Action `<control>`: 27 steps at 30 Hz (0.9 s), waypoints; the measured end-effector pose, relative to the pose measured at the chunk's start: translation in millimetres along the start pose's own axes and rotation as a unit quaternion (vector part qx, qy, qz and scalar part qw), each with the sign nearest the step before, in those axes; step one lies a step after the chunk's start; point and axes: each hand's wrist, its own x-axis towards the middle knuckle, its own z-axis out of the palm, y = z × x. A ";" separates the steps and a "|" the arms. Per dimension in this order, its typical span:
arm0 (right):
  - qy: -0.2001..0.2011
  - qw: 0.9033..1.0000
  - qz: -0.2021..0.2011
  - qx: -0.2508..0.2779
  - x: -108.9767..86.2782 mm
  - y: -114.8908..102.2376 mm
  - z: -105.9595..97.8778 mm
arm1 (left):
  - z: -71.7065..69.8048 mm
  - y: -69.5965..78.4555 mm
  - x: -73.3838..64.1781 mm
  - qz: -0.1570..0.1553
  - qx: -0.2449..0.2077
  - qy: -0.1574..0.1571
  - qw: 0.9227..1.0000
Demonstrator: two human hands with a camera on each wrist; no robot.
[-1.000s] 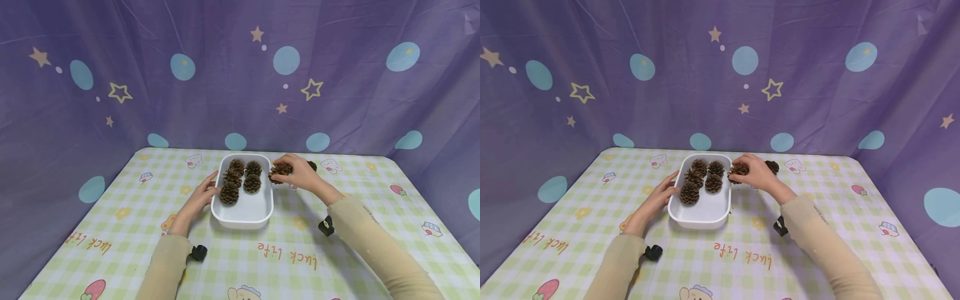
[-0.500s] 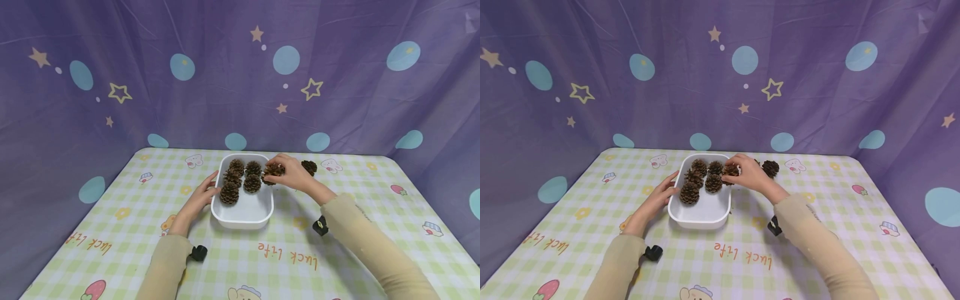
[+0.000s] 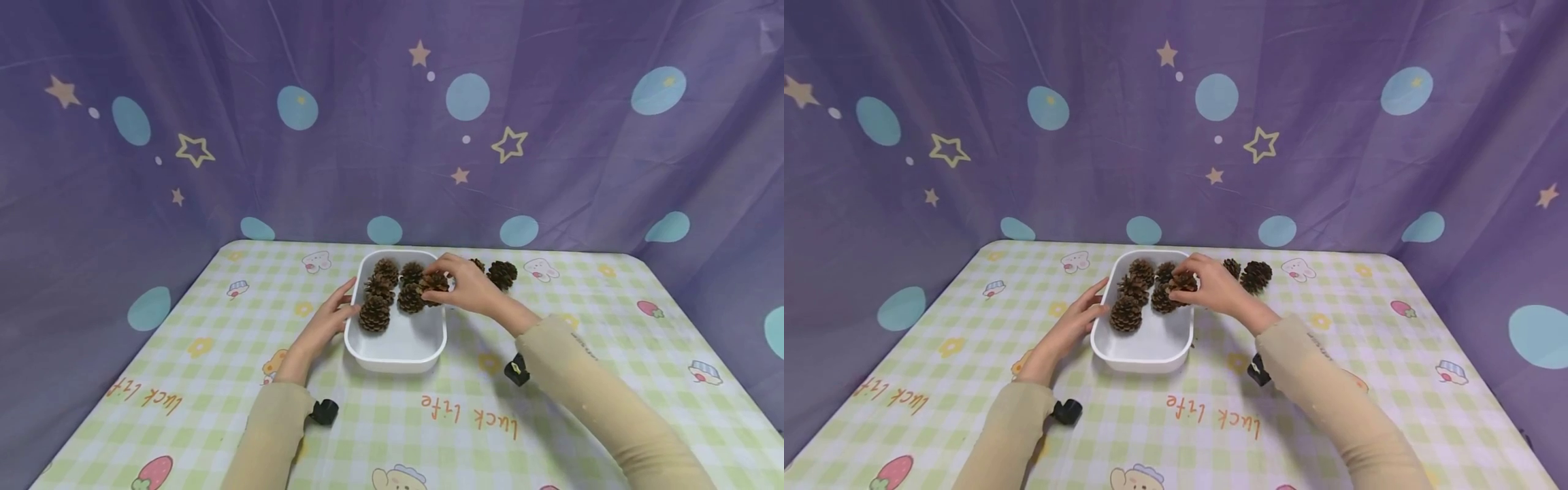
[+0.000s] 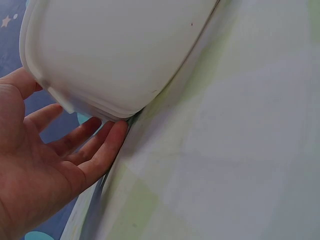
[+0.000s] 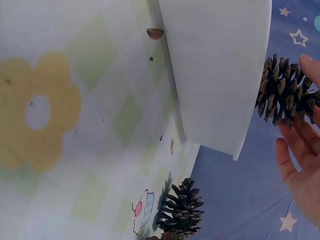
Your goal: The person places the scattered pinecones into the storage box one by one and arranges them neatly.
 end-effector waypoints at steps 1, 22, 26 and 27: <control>-0.001 1.000 0.000 0.001 0.2 -0.3 1.2 | 0.0 -0.1 -0.1 0.000 0.000 0.000 1.000; -0.020 0.999 -0.015 -0.028 1.9 -4.3 17.8 | 2.4 21.8 -11.6 -0.012 -0.018 -0.010 1.000; -0.026 0.999 -0.015 -0.030 0.8 -5.2 20.3 | 1.0 12.5 -6.5 -0.011 -0.008 -0.004 1.000; -0.027 0.999 -0.015 -0.031 0.5 -5.1 20.9 | 0.8 9.5 -4.9 -0.008 -0.005 -0.002 1.000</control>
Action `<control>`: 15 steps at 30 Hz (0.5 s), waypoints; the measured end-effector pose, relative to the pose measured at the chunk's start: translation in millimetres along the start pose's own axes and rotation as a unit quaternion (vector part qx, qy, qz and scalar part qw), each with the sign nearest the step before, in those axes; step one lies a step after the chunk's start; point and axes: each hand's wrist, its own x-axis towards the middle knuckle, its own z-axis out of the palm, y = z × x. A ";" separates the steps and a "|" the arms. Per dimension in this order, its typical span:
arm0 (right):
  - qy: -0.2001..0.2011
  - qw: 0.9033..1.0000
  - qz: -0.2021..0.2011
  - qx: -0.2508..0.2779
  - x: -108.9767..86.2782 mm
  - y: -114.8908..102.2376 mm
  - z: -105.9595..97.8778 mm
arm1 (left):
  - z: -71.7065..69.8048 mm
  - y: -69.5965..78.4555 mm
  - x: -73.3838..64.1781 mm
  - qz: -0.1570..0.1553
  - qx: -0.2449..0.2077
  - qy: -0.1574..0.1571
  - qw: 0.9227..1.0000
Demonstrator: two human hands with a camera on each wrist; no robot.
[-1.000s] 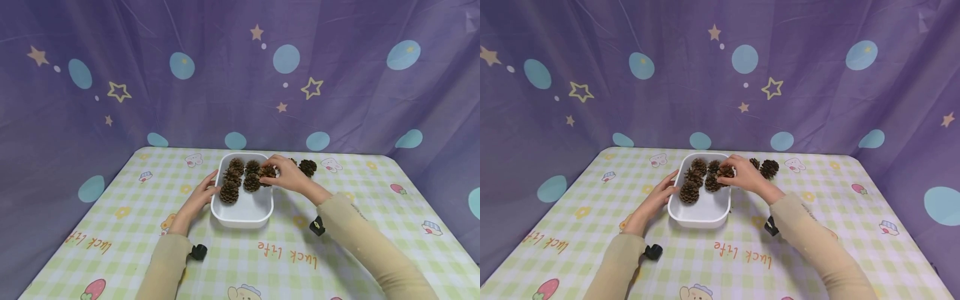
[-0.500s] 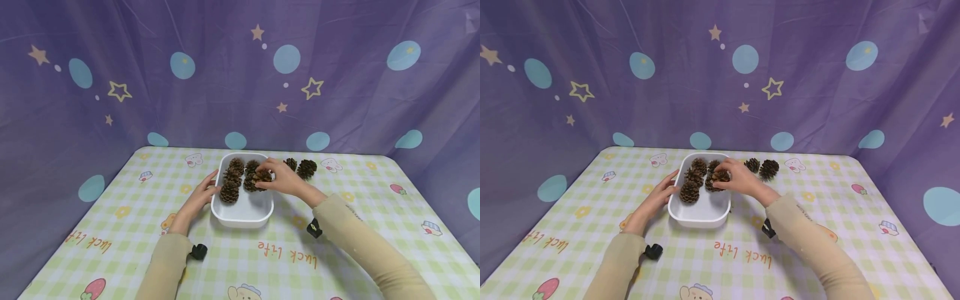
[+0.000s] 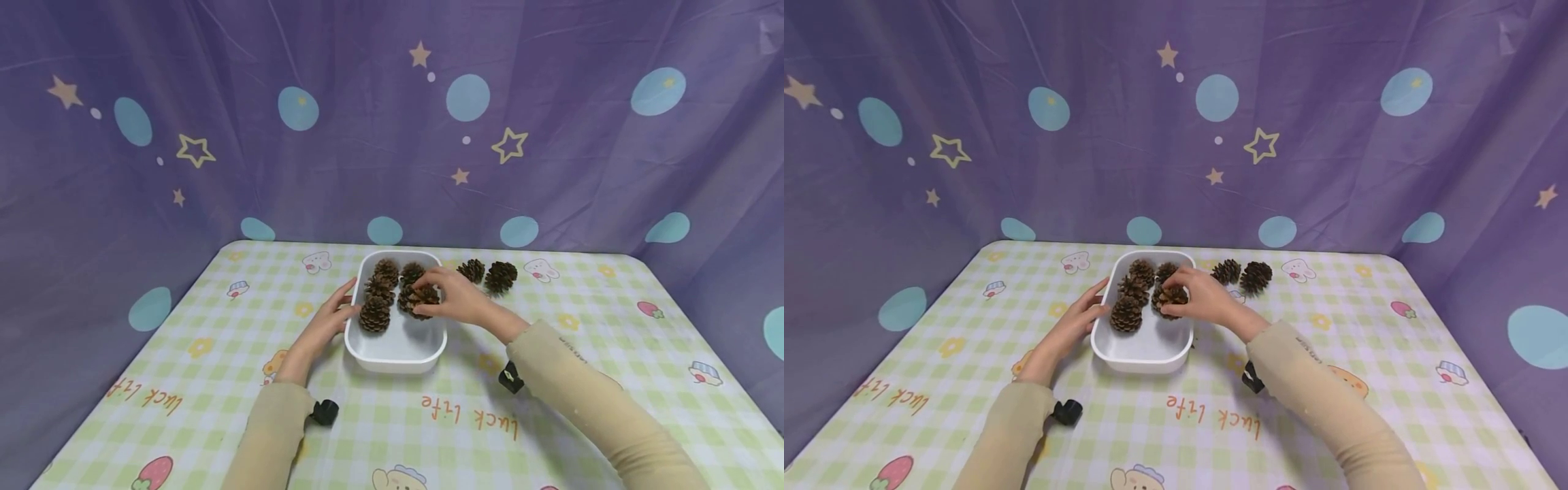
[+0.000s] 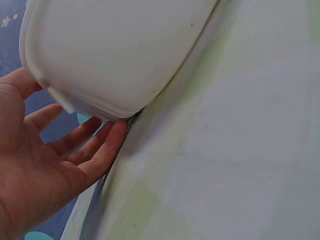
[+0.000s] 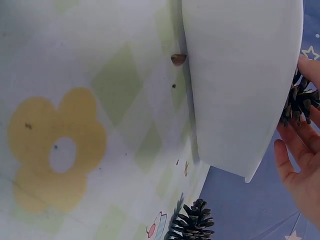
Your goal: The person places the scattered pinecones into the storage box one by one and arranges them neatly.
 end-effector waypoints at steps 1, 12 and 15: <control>-0.002 1.000 -0.001 0.000 -0.2 0.1 0.9 | -0.2 -2.7 1.5 0.002 0.003 0.001 1.000; -0.003 1.000 -0.014 -0.005 -1.1 -1.6 4.9 | -0.1 -4.9 3.7 -0.003 0.002 0.005 1.000; -0.007 1.000 -0.018 -0.007 -0.6 -1.7 5.9 | 1.6 5.8 -2.1 -0.008 -0.002 -0.001 1.000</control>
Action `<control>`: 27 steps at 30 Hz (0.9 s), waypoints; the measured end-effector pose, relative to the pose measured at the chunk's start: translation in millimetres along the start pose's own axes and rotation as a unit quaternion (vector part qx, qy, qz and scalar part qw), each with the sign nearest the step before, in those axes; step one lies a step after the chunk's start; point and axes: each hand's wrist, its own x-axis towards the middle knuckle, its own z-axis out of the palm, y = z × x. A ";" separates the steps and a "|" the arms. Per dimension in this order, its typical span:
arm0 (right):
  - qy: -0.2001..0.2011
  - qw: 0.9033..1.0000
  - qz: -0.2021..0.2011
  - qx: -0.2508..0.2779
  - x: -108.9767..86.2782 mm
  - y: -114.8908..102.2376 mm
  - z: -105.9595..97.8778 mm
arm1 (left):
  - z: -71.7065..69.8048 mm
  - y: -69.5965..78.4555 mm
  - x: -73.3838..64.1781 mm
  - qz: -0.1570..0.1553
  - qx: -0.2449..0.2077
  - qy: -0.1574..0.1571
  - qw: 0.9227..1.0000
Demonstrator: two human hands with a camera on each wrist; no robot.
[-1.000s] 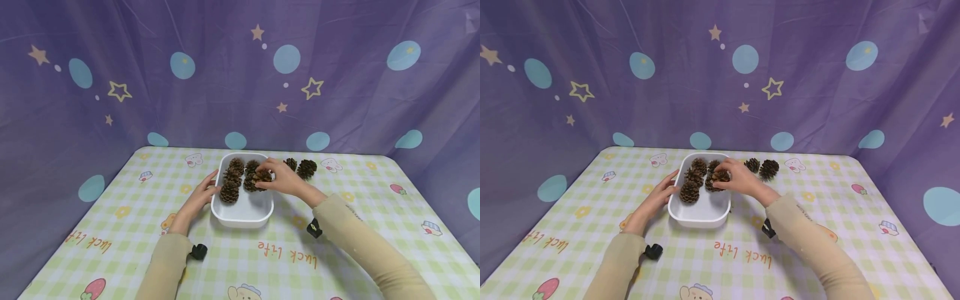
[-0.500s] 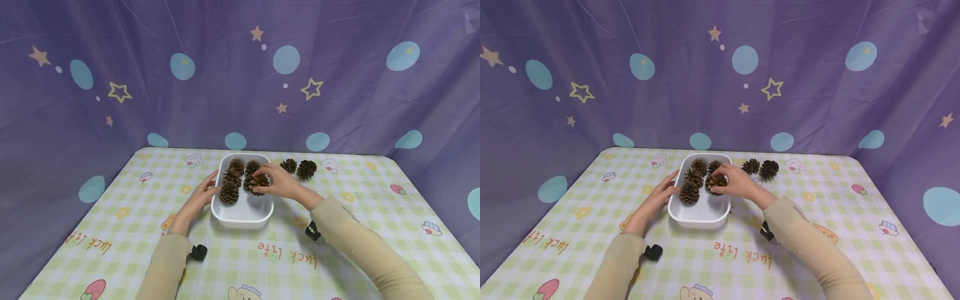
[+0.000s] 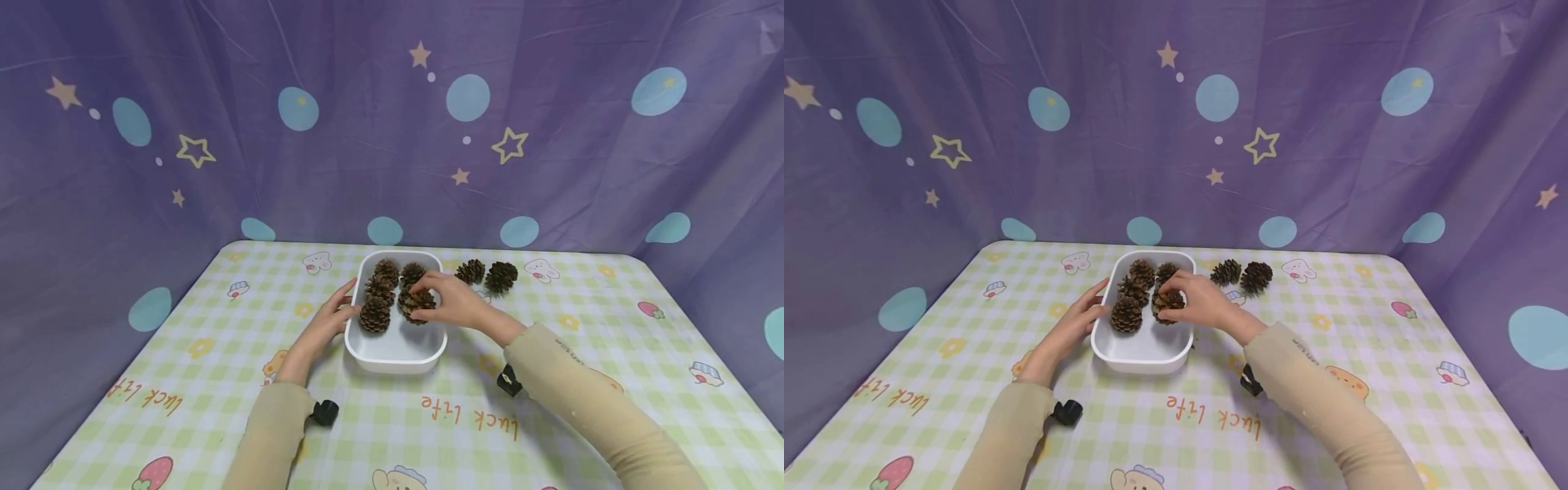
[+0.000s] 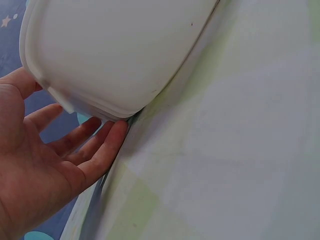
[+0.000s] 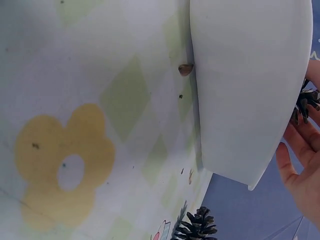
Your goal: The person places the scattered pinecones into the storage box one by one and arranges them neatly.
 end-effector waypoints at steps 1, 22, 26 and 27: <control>-0.003 1.000 -0.001 0.002 0.1 -0.2 0.6 | 0.8 3.8 -2.4 -0.002 -0.001 -0.001 1.000; -0.028 0.999 -0.021 -0.013 -0.4 -0.1 12.0 | -2.9 -15.6 8.5 0.013 0.010 0.010 1.000; -0.029 0.999 -0.028 -0.022 0.1 0.7 13.9 | -2.9 -16.2 9.2 0.012 0.010 0.010 1.000; -0.030 0.999 -0.029 -0.024 0.4 0.7 14.4 | -2.9 -16.3 9.4 0.013 0.011 0.011 1.000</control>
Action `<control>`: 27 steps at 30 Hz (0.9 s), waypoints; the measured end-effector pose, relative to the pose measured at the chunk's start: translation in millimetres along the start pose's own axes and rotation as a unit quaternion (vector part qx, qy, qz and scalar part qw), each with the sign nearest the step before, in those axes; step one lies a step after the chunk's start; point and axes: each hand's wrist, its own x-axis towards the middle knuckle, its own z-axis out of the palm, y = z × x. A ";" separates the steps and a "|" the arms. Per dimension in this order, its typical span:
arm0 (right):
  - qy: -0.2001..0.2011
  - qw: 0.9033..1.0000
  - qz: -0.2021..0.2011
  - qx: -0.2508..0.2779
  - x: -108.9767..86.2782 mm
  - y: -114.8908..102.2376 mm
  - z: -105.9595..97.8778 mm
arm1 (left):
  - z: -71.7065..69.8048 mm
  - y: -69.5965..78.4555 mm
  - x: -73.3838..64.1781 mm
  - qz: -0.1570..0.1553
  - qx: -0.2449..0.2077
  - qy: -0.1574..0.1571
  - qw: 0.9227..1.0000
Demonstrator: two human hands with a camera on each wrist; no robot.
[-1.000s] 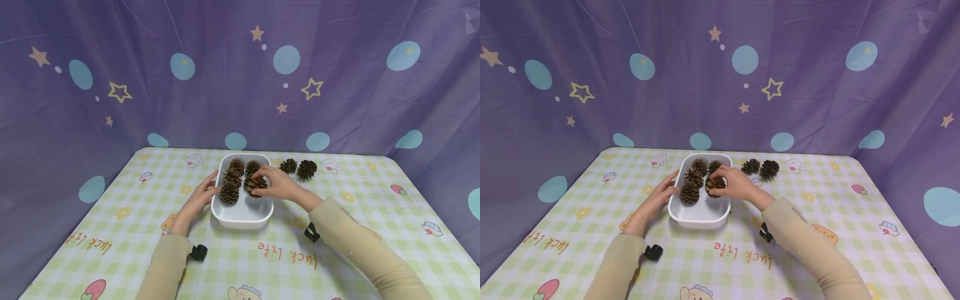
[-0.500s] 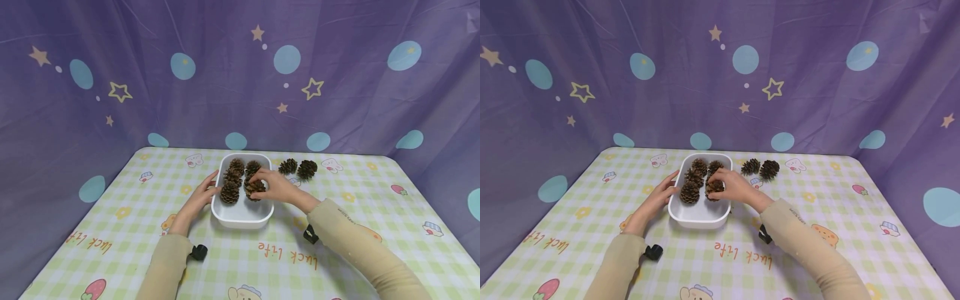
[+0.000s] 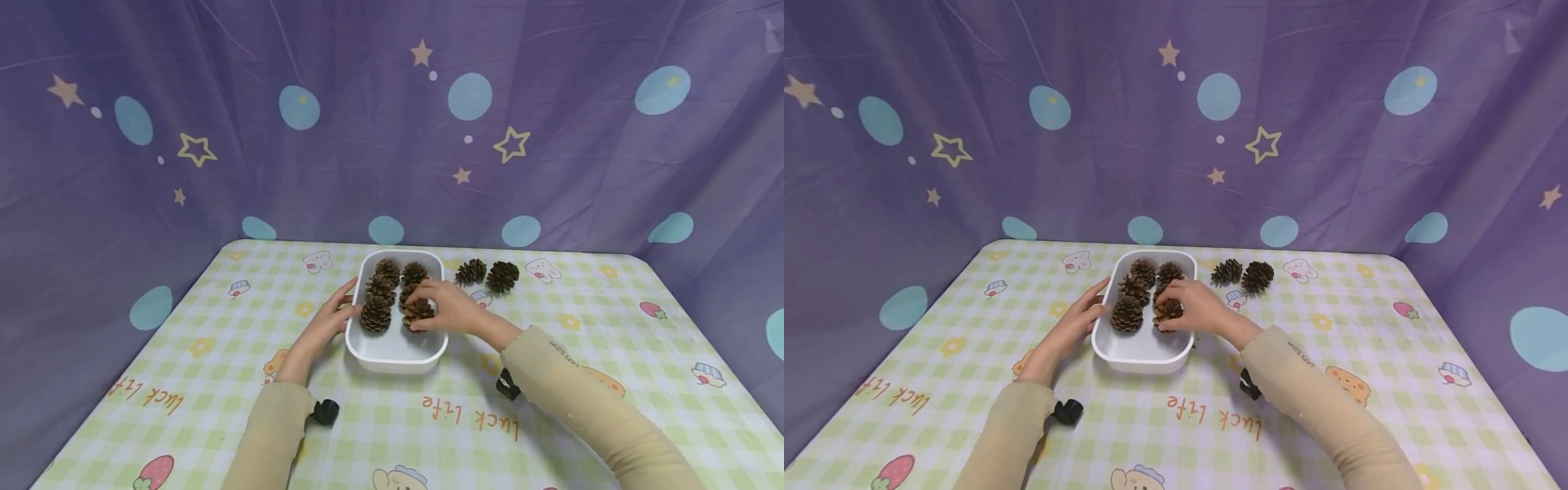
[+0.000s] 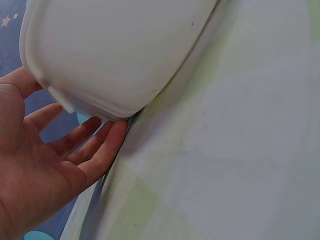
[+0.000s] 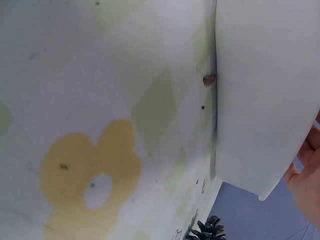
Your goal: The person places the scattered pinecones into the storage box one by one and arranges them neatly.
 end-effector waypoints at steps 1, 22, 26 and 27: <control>0.000 1.000 -0.001 -0.002 0.2 0.1 0.5 | 0.0 0.0 -0.1 0.000 0.000 0.001 1.000; -0.006 1.000 -0.014 -0.018 1.3 -1.1 4.4 | 0.1 1.9 -0.5 -0.003 -0.003 -0.001 1.000; -0.008 1.000 -0.002 -0.020 1.0 -2.1 4.6 | -0.1 1.8 -0.7 -0.004 -0.005 0.000 1.000; -0.008 1.000 0.000 -0.020 1.0 -2.1 4.8 | 0.0 1.7 -0.6 -0.004 -0.005 0.000 1.000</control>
